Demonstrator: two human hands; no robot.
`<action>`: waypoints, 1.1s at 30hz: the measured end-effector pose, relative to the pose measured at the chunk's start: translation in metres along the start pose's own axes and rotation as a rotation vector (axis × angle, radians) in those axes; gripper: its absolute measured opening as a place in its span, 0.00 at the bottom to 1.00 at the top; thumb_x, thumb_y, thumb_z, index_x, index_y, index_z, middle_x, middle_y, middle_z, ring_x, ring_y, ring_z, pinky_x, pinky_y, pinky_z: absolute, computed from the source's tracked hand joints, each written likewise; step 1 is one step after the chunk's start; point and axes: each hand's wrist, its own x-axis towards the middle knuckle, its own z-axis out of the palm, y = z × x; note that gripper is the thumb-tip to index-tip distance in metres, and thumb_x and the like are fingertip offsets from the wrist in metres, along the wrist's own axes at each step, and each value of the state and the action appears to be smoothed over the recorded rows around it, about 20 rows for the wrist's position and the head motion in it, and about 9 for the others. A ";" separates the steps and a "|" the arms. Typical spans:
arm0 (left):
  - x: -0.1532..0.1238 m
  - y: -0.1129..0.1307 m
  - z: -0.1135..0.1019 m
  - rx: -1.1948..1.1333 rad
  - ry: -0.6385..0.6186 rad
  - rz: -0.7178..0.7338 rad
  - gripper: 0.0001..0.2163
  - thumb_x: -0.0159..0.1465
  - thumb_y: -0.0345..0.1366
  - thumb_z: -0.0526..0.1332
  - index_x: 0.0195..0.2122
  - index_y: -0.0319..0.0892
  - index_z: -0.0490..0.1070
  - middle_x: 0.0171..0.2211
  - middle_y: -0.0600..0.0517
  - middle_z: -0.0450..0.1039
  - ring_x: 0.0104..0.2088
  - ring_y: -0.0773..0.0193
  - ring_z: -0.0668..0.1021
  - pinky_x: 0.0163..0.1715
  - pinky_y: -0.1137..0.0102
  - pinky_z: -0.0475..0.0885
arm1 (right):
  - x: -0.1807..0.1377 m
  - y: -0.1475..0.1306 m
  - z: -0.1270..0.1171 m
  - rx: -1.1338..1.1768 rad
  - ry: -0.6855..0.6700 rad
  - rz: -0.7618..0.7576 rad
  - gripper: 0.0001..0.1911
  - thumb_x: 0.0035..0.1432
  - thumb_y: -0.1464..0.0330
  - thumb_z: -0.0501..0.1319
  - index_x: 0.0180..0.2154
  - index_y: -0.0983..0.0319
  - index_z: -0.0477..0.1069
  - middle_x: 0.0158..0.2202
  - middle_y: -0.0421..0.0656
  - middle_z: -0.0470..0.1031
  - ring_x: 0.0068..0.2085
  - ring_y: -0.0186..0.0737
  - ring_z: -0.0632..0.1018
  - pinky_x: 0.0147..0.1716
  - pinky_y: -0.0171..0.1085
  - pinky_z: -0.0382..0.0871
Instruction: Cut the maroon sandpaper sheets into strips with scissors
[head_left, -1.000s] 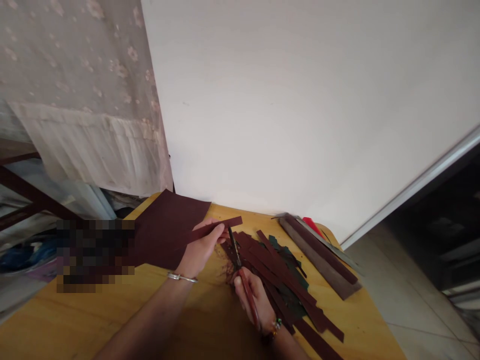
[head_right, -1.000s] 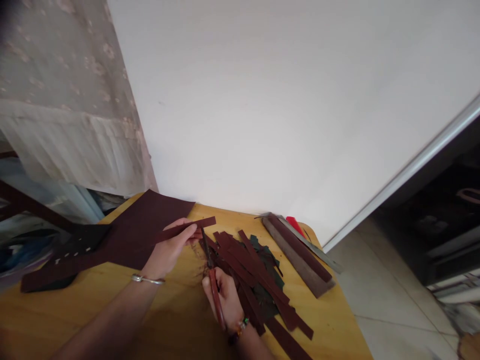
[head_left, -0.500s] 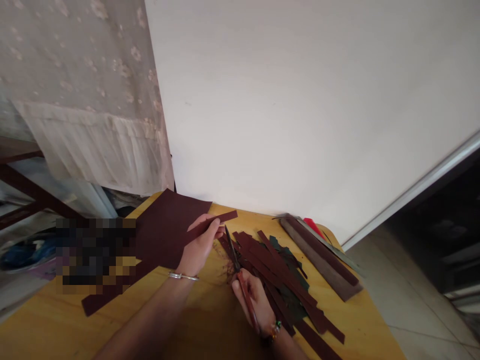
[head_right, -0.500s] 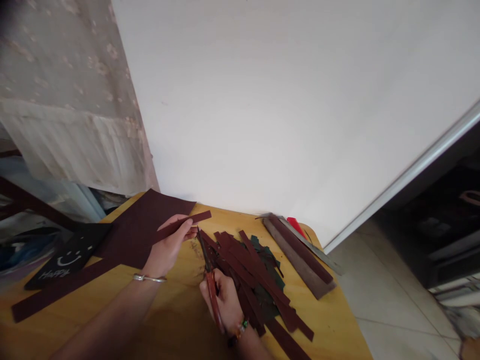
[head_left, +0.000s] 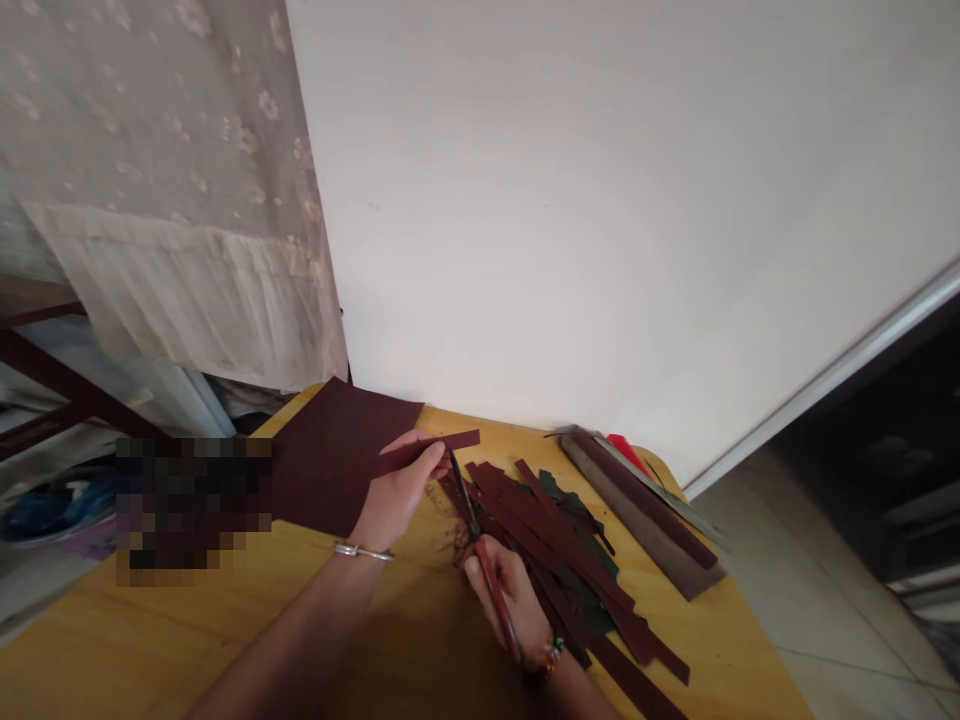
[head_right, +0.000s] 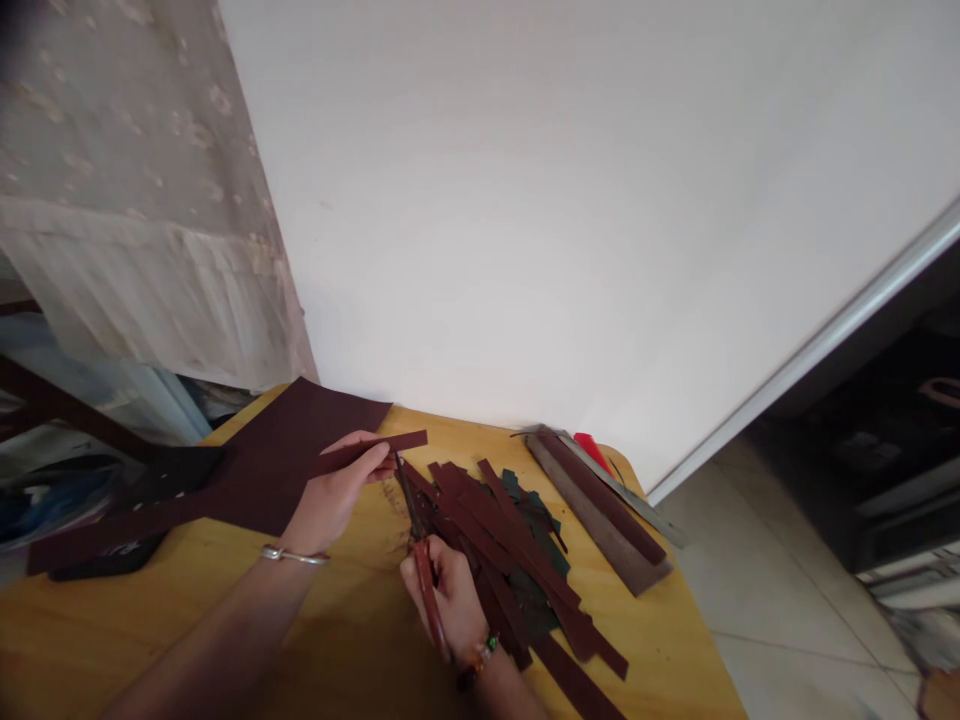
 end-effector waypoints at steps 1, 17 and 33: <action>0.000 0.000 0.000 -0.005 0.004 -0.008 0.06 0.52 0.39 0.68 0.20 0.47 0.75 0.23 0.52 0.75 0.29 0.57 0.79 0.37 0.64 0.78 | 0.000 0.000 0.000 -0.002 -0.001 -0.002 0.28 0.60 0.42 0.58 0.23 0.58 0.57 0.22 0.33 0.55 0.25 0.33 0.57 0.24 0.34 0.55; -0.002 -0.002 0.005 -0.078 -0.028 -0.131 0.05 0.50 0.38 0.69 0.20 0.49 0.76 0.24 0.52 0.78 0.29 0.55 0.80 0.34 0.64 0.78 | -0.001 0.000 -0.002 0.002 0.017 -0.021 0.28 0.61 0.42 0.56 0.23 0.57 0.58 0.21 0.34 0.55 0.24 0.35 0.58 0.23 0.37 0.55; -0.002 -0.007 0.009 -0.138 -0.003 -0.159 0.04 0.50 0.37 0.70 0.21 0.49 0.77 0.24 0.52 0.77 0.29 0.57 0.79 0.36 0.62 0.77 | -0.001 0.014 0.005 0.013 0.054 0.064 0.22 0.58 0.51 0.61 0.23 0.56 0.56 0.22 0.34 0.54 0.24 0.34 0.57 0.21 0.35 0.52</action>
